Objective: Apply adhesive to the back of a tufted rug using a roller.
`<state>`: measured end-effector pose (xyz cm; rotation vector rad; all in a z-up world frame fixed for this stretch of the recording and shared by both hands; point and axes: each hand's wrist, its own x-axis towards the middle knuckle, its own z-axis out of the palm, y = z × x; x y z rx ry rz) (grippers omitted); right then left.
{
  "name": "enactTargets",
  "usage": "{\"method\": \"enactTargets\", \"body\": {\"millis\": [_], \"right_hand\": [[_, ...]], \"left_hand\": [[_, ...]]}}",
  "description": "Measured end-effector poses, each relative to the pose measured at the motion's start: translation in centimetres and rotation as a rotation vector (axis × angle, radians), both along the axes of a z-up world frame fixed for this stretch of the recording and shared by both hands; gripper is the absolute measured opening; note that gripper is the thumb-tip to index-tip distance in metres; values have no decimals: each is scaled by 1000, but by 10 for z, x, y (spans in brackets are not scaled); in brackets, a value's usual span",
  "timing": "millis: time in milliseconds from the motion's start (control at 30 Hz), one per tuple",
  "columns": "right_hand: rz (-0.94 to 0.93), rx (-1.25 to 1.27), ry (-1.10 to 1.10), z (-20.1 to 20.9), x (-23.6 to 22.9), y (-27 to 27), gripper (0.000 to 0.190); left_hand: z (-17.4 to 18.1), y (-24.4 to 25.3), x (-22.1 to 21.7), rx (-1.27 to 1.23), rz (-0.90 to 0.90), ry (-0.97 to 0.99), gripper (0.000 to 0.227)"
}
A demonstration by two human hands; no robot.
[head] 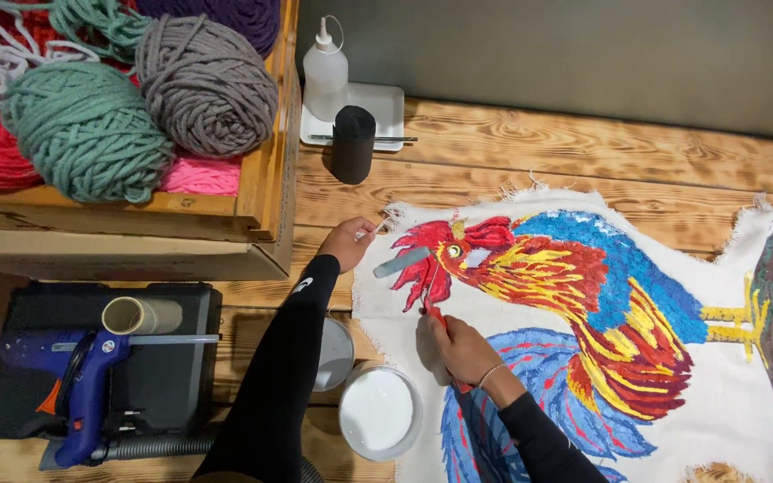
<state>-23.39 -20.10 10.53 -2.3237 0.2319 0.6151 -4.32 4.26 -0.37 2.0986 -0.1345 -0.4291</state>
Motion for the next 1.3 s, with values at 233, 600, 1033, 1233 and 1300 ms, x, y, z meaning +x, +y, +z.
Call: {"method": "enactTargets", "body": {"millis": [233, 600, 1033, 1233, 1300], "right_hand": [[-59, 2, 17, 22, 12, 0, 55], [-144, 119, 8, 15, -2, -8, 53], [-324, 373, 98, -11, 22, 1, 57], [-289, 383, 178, -1, 15, 20, 57], [-344, 419, 145, -16, 17, 9, 57]], "left_hand": [[-5, 0, -1, -18, 14, -4, 21], [1, 1, -2, -30, 7, -11, 21], [3, 1, -4, -36, 5, -11, 21], [-2, 2, -1, -40, -4, -29, 21], [-3, 1, -2, -41, 4, -9, 21]]}}
